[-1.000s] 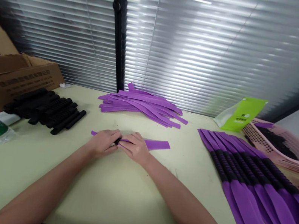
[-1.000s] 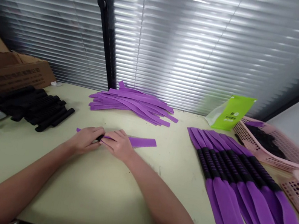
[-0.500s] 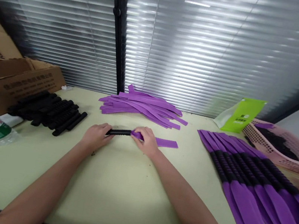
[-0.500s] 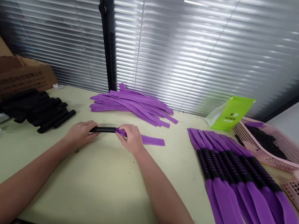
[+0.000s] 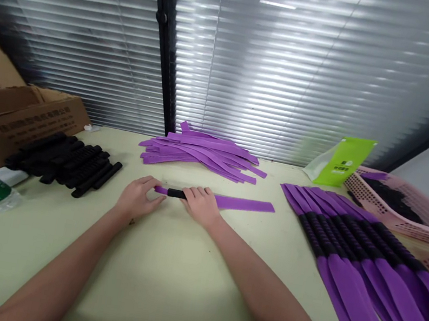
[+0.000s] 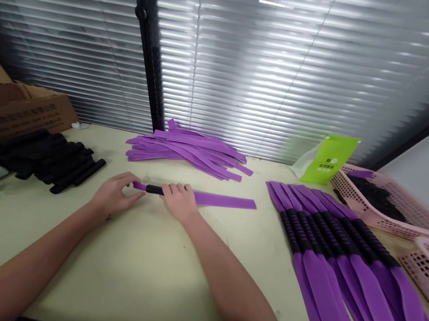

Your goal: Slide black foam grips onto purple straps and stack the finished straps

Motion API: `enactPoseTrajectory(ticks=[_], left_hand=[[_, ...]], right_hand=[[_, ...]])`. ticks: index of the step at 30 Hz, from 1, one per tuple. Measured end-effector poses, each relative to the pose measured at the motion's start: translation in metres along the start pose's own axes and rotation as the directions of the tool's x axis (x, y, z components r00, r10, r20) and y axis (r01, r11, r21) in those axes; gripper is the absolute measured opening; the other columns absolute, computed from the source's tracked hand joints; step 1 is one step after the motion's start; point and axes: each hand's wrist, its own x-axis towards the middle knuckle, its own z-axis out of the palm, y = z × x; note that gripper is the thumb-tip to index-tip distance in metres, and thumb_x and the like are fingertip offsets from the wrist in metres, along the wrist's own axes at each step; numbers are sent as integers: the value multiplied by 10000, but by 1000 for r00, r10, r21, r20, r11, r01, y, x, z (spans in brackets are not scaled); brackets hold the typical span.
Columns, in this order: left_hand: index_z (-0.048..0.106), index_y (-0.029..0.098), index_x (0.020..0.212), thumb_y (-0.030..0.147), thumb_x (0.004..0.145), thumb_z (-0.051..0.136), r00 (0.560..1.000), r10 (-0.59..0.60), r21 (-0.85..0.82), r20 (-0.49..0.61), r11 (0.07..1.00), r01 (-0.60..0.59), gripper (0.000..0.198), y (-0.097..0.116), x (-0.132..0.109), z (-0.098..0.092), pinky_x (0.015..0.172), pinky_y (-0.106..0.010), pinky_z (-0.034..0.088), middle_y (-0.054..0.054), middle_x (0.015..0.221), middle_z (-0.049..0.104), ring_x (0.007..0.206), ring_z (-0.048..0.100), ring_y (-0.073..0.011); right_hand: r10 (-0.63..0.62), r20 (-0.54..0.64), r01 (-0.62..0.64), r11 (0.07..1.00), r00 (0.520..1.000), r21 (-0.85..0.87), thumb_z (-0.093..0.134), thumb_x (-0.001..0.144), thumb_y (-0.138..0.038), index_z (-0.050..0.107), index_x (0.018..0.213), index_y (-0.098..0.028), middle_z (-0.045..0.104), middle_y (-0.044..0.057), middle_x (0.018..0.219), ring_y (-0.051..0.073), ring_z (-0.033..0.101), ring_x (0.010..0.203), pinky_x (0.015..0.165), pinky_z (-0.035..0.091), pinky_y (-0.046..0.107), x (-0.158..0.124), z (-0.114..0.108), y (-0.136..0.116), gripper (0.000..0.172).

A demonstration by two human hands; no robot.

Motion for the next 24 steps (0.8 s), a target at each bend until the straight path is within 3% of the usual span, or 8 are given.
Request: enactPoseTrajectory(ticks=[3, 5, 7, 9, 11, 14, 24], left_hand=[[580, 199, 832, 461, 789, 566, 982, -187, -364, 13, 914, 179, 266, 4, 3, -1, 626, -289, 454, -31, 835, 597, 706, 561, -158], [550, 191, 793, 508, 789, 557, 929, -354, -594, 105, 727, 344, 317, 8, 4, 1, 546, -254, 442, -13, 790, 569, 640, 555, -133], [513, 187, 801, 539, 765, 580, 847, -466, -702, 257, 512, 495, 361, 13, 5, 4, 445, -219, 395, 3, 766, 551, 548, 538, -107], [499, 179, 808, 549, 743, 607, 776, -473, -709, 417, 364, 604, 391, 15, 5, 6, 363, -196, 317, 9, 744, 550, 451, 497, -82], [503, 166, 772, 536, 750, 609, 745, -393, -694, 539, 294, 657, 385, 17, 5, 6, 324, -188, 252, 16, 675, 537, 389, 454, -67], [504, 157, 708, 490, 765, 619, 758, -303, -707, 578, 277, 650, 356, 16, 6, 6, 314, -177, 226, 30, 589, 506, 374, 431, -57], [549, 154, 724, 426, 722, 680, 774, -333, -671, 538, 387, 632, 302, 2, 7, 6, 343, -161, 258, 44, 553, 510, 405, 420, -48]], right_hand=[[57, -1, -57, 998, 998, 4, 437, 946, -297, 570, 1062, -148, 672, 103, 946, 218, 587, 817, 679, 330, 331, -1, -1, 4, 231], [72, 8, -72, 997, 997, 3, 435, 931, -252, 566, 1066, -146, 669, 109, 962, 223, 576, 821, 676, 332, 338, -1, -2, 2, 215], [71, 15, -71, 997, 997, -4, 419, 923, -220, 563, 1073, -147, 665, 113, 978, 228, 565, 830, 679, 332, 347, 0, -3, 0, 220], [66, 24, -65, 998, 998, -16, 401, 917, -197, 554, 1098, -150, 660, 115, 997, 231, 556, 842, 686, 331, 354, 0, -4, -3, 241], [57, 45, -55, 998, 997, -30, 392, 904, -169, 533, 1147, -156, 654, 116, 1024, 232, 549, 865, 696, 330, 356, 0, -5, -3, 281], [49, 92, -45, 998, 995, -49, 370, 903, -161, 501, 1199, -165, 643, 122, 1057, 231, 546, 895, 708, 335, 355, 0, -10, -4, 324], [86, 285, -71, 996, 955, -62, 307, 964, -396, 511, 1118, -192, 654, 99, 1014, 231, 626, 840, 667, 425, 328, 6, -21, 0, 326]])
